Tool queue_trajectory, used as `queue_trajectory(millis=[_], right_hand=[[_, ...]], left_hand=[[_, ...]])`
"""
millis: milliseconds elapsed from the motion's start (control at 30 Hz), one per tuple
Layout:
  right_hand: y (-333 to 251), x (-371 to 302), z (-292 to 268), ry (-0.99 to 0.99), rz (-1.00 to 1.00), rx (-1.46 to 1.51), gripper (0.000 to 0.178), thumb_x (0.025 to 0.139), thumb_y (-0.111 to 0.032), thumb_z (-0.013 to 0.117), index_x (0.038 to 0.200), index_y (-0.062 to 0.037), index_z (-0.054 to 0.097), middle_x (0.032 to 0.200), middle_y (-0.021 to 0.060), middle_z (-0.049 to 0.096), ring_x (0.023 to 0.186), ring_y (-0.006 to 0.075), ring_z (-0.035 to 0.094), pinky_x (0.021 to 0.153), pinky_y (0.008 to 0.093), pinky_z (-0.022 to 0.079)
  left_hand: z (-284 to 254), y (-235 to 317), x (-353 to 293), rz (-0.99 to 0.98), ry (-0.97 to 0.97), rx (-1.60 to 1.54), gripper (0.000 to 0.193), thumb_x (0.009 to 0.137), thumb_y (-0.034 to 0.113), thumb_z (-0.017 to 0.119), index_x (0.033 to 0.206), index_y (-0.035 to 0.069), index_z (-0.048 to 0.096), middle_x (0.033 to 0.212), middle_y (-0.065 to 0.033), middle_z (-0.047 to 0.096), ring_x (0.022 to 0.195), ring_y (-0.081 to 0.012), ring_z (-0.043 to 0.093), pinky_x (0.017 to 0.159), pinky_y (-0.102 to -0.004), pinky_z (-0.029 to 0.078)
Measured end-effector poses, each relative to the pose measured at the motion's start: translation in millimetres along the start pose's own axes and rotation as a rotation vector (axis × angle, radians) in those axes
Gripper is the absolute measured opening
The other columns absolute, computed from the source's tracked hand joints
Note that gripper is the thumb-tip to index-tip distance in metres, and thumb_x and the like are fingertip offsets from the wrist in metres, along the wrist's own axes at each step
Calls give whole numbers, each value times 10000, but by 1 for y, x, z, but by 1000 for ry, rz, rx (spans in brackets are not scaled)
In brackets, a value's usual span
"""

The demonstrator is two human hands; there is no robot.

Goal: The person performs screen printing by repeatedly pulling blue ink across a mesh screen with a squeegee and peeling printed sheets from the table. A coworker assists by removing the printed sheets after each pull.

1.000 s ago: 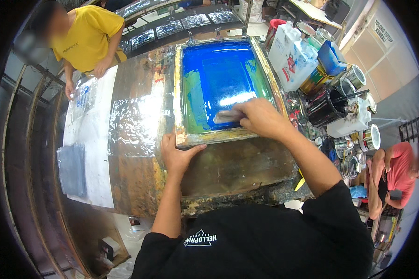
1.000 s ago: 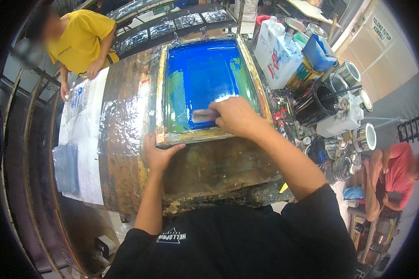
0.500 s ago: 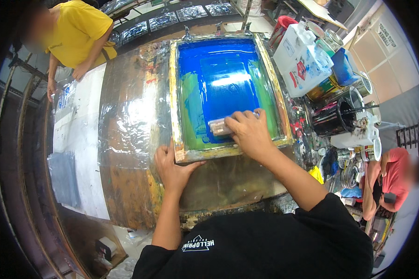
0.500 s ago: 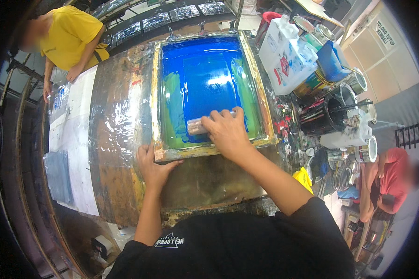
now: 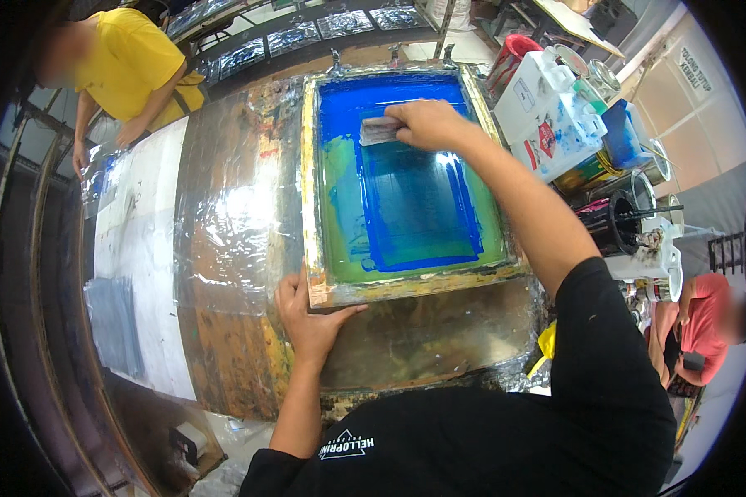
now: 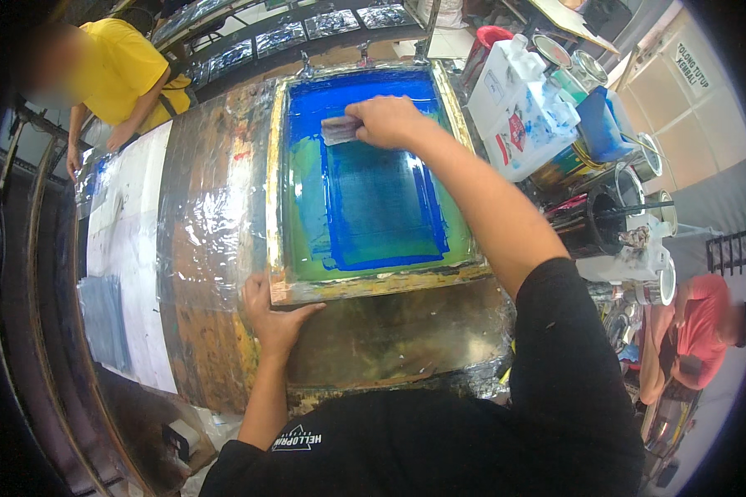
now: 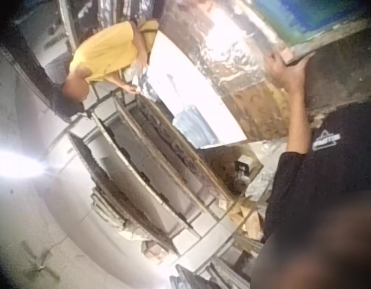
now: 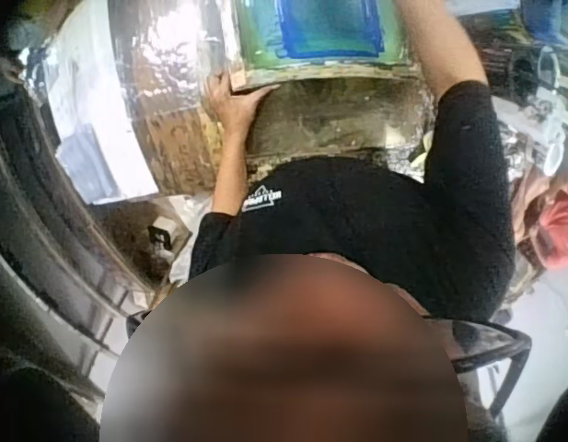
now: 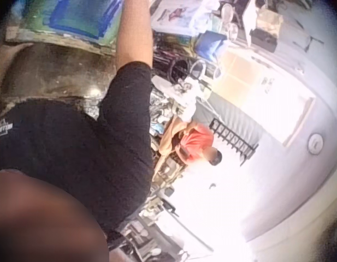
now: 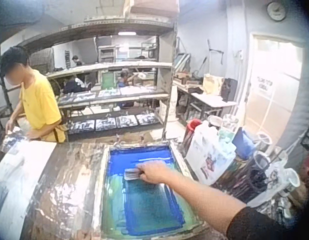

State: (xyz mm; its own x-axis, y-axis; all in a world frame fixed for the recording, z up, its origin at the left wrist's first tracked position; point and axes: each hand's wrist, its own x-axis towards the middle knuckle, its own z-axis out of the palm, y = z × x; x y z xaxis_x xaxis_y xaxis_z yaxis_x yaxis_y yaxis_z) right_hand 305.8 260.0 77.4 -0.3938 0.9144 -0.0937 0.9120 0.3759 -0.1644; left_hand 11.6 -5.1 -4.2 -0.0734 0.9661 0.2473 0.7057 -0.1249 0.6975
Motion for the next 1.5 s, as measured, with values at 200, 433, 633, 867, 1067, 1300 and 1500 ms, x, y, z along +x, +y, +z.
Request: queue_trajectory(millis=[200,433,633,867,1067,1300,1500], right_hand=[[-1,16,1,149,8,-65,422,939,-258,653,1358,-211,642,1230,86,734,1164,319,703,938,635,495],[-31,-36,26,262,17,-130,293,898,-236,715,1182,-192,655,1082,76,714,1047,325,705,859,570,470],[-74,-134,27,253,-18,-125,307,878,-227,736,1166,-165,652,1022,89,698,993,331,702,846,535,471],[-117,-211,0,190,12,-32,463,890,-405,740,1178,-64,615,1017,147,665,945,356,690,853,516,464],[-119,-179,-81,829,-120,-171,550,914,-617,698,1022,-78,693,904,132,666,826,326,671,818,484,425],[-106,-131,-154,844,-93,-211,658,962,-694,614,794,-72,747,737,120,725,739,308,707,818,491,467],[-105,-125,-194,670,-106,-89,710,990,-611,524,745,21,736,716,218,713,756,377,713,799,506,489]], left_hand=[[6,-10,-7,21,26,-120,1240,598,488,1004,1604,22,448,1148,-122,723,1032,-317,572,984,-457,421],[5,-8,-9,51,45,-75,1094,706,431,974,1590,30,470,1204,-168,683,1112,-340,587,1014,-467,445],[9,-14,-6,129,89,-72,1100,740,534,924,1588,7,461,1091,-171,683,1003,-351,577,977,-469,429],[1,20,0,79,123,-436,908,872,377,897,1553,-50,475,1192,-170,692,1101,-279,641,964,-415,505],[-26,84,61,75,269,-764,725,981,226,810,1544,-66,457,1320,-160,652,1169,-215,631,979,-364,520],[9,72,52,38,-10,61,740,1012,299,732,1554,-99,424,1232,-262,590,1096,-382,580,1008,-474,466],[64,48,11,-18,-47,255,559,945,214,767,1360,-96,559,1221,-281,560,1147,-456,548,1003,-530,454]])
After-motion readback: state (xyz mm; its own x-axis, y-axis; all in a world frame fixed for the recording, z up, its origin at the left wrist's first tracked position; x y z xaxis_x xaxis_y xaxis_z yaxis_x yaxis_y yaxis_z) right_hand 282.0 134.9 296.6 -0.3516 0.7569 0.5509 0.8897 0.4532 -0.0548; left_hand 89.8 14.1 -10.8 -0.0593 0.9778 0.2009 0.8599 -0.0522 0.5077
